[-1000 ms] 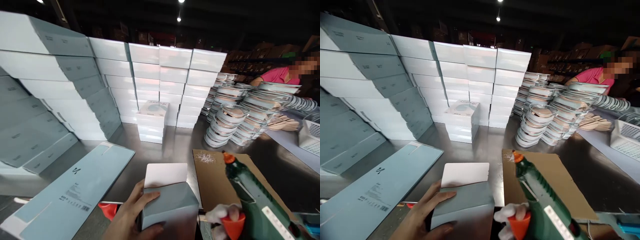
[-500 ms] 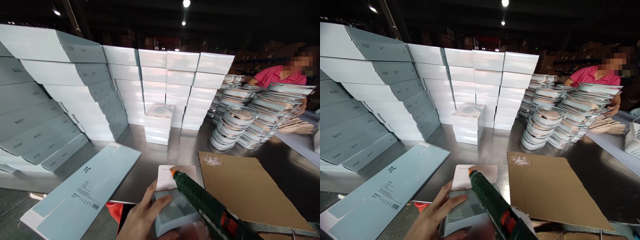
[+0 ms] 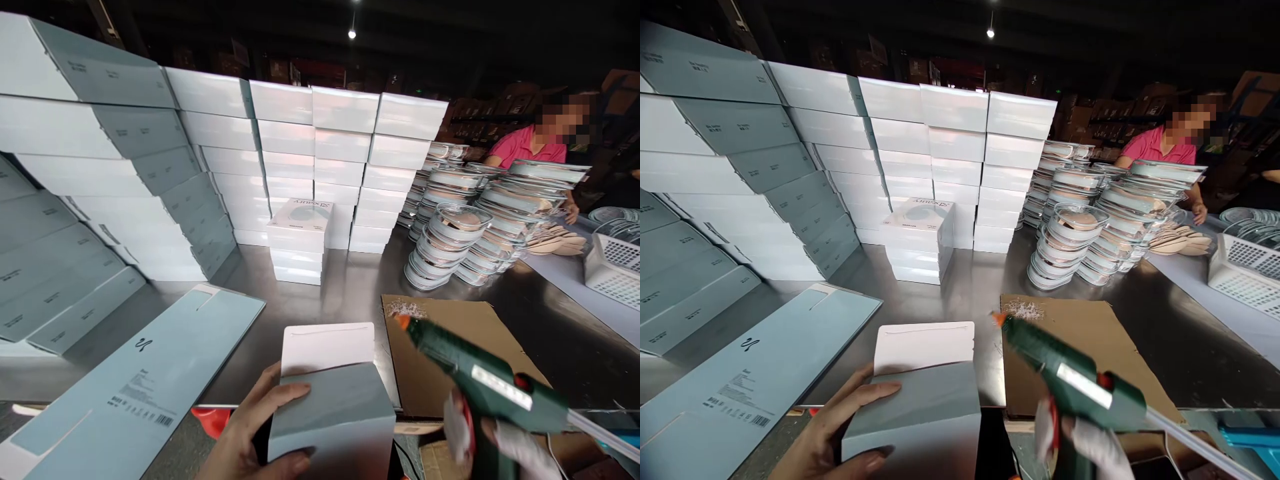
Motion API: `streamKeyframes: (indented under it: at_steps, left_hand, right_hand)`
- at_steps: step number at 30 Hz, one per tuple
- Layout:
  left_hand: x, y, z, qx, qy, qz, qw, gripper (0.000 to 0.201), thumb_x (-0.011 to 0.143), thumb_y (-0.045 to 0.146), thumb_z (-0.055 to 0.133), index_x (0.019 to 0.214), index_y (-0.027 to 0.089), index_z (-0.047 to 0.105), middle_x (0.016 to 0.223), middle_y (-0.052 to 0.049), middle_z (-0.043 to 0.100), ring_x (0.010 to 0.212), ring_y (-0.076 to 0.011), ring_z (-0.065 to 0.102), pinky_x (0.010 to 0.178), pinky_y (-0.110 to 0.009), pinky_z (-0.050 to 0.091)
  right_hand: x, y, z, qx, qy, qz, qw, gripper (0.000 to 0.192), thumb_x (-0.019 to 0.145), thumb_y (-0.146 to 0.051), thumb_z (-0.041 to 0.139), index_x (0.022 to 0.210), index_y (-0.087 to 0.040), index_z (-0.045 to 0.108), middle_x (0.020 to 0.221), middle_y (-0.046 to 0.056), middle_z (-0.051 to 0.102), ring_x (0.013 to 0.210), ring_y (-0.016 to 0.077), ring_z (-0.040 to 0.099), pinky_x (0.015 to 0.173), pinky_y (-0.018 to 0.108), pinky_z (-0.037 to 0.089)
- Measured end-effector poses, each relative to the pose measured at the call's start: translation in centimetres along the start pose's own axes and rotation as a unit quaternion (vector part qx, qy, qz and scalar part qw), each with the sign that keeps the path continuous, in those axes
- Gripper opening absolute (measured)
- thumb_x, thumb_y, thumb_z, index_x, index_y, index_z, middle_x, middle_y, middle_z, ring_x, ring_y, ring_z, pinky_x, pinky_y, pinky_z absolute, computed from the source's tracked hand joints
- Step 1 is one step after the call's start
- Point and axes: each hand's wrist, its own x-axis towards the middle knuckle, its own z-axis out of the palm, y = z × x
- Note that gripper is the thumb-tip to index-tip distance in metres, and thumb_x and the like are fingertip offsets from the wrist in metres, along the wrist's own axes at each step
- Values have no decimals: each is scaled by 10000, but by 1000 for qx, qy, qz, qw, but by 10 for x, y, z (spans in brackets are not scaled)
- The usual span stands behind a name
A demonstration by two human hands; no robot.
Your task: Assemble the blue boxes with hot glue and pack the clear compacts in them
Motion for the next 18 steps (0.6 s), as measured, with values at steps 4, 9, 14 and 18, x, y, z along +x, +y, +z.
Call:
streamKeyframes:
  at_steps: [4, 9, 14, 18]
  left_hand:
    - [0, -3, -6, -14, -63, -32, 997, 577, 686, 404, 923, 1237, 407, 751, 1414, -85, 691, 1357, -407, 599, 1005, -473, 593]
    - [4, -4, -9, 24, -90, -2, 996, 602, 666, 347, 947, 1235, 399, 755, 1364, -96, 724, 1320, -403, 633, 988, -467, 607]
    - [0, -14, -3, 17, -102, -24, 994, 611, 680, 333, 935, 1255, 402, 741, 1387, -103, 704, 1397, -429, 548, 1020, -523, 577]
    - [-4, -14, 16, -126, -56, -35, 990, 448, 737, 551, 864, 1124, 359, 746, 1458, -93, 590, 1280, -407, 628, 981, -495, 583]
  right_hand:
    - [38, -6, -21, 114, 132, 144, 974, 394, 788, -582, 688, 940, -219, 698, 799, 85, 792, 825, 324, 789, 863, 487, 635]
    - [39, 0, -56, -105, 187, 205, 955, 310, 809, -582, 691, 837, -274, 718, 553, 35, 672, 616, 316, 738, 675, 426, 617]
    - [20, -2, 18, -51, 16, -79, 995, 970, 694, -555, 879, 1521, -394, 400, 1323, 93, 701, 1091, 283, 728, 979, 424, 561]
    - [17, -1, 80, 76, -238, -131, 959, 1033, 877, -556, 750, 1622, -486, 37, 1496, 99, 580, 1336, 267, 612, 1083, 463, 483]
